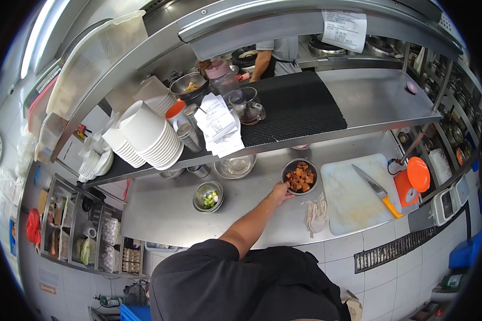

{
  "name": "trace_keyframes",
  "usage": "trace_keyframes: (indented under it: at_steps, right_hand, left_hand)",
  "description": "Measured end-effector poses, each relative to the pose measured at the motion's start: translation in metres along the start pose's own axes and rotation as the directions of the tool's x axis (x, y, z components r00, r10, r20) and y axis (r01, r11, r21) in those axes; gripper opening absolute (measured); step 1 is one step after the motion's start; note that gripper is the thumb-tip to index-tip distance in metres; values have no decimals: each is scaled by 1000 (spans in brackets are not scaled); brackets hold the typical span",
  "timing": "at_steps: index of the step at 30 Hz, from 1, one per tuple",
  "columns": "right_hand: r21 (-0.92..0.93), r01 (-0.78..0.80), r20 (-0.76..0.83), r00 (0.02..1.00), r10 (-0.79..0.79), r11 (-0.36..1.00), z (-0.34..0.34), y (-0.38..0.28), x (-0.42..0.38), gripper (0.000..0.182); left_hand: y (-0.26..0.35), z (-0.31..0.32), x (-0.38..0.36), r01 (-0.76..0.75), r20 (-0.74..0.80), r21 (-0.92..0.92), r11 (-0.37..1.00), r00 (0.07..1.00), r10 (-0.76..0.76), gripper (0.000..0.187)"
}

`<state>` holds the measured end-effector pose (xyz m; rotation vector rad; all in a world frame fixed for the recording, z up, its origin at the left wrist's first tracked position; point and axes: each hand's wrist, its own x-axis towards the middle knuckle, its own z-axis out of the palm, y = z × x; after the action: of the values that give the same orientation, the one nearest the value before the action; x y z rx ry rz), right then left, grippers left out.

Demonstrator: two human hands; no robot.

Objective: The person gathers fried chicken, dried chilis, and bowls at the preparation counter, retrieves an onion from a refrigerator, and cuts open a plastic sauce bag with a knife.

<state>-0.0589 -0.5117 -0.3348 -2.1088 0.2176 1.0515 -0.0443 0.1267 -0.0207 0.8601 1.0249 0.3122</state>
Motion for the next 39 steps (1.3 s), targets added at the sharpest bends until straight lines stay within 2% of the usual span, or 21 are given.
trace_keyframes:
  at_steps: [4,7,9,11,13,15,19,21,22,23,25,31,32,35,37,38,39]
  right_hand:
    - [-86,66,44,997,-62,994,12,26,12,25]
    - [0,-11,28,1000,11,1000,-1,4,-12,23]
    - [73,-57,29,998,55,996,-6,-5,-33,22]
    - [151,-93,37,995,88,984,-9,-10,-47,20]
    - [229,-124,39,992,118,966,-11,-13,-63,19]
    - [314,-153,39,988,148,937,-16,-15,-80,19]
    - [468,-203,31,977,213,860,-20,-13,-117,18]
    - [530,-252,24,959,283,810,-18,-15,-140,19]
    - [578,-304,10,931,366,757,-16,-23,-154,19]
    - [574,-326,11,920,391,752,-14,-21,-163,19]
    - [559,-368,12,900,436,743,-11,-10,-175,19]
    - [451,-430,83,893,443,782,-8,-5,-196,16]
    - [451,-432,92,893,441,781,-5,-4,-194,16]
    - [468,-424,112,899,424,775,1,-10,-177,17]
    - [486,-411,121,905,407,771,5,-16,-157,18]
    - [494,-404,128,909,396,770,7,-26,-148,18]
    - [502,-400,133,912,388,767,8,-34,-138,18]
  left_hand:
    - [3,12,-1,-57,-101,58,997,993,62,38]
    - [26,40,-15,-156,-39,59,986,987,159,35]
    - [38,58,5,-169,-55,12,986,984,169,34]
    - [55,81,22,-208,23,46,977,978,207,34]
    - [71,110,38,-155,132,-29,987,979,158,34]
    - [74,130,89,-68,153,-64,996,985,77,32]
    - [72,176,124,-14,59,-75,997,998,18,25]
    - [62,184,143,5,74,-97,995,997,2,23]
    - [59,188,142,28,57,-119,992,998,-22,23]
    - [54,188,154,52,21,-128,990,999,-49,23]
    - [43,182,168,17,83,-164,986,997,-3,26]
    - [42,170,124,-56,109,-149,987,991,72,39]
    - [39,162,118,-107,94,-129,986,988,120,30]
    - [11,116,88,-268,185,30,963,948,258,19]
    - [-19,79,54,-355,262,340,871,925,275,19]
    - [-39,72,23,-342,162,382,859,940,302,17]
    - [-61,62,-6,-403,189,336,852,914,358,17]
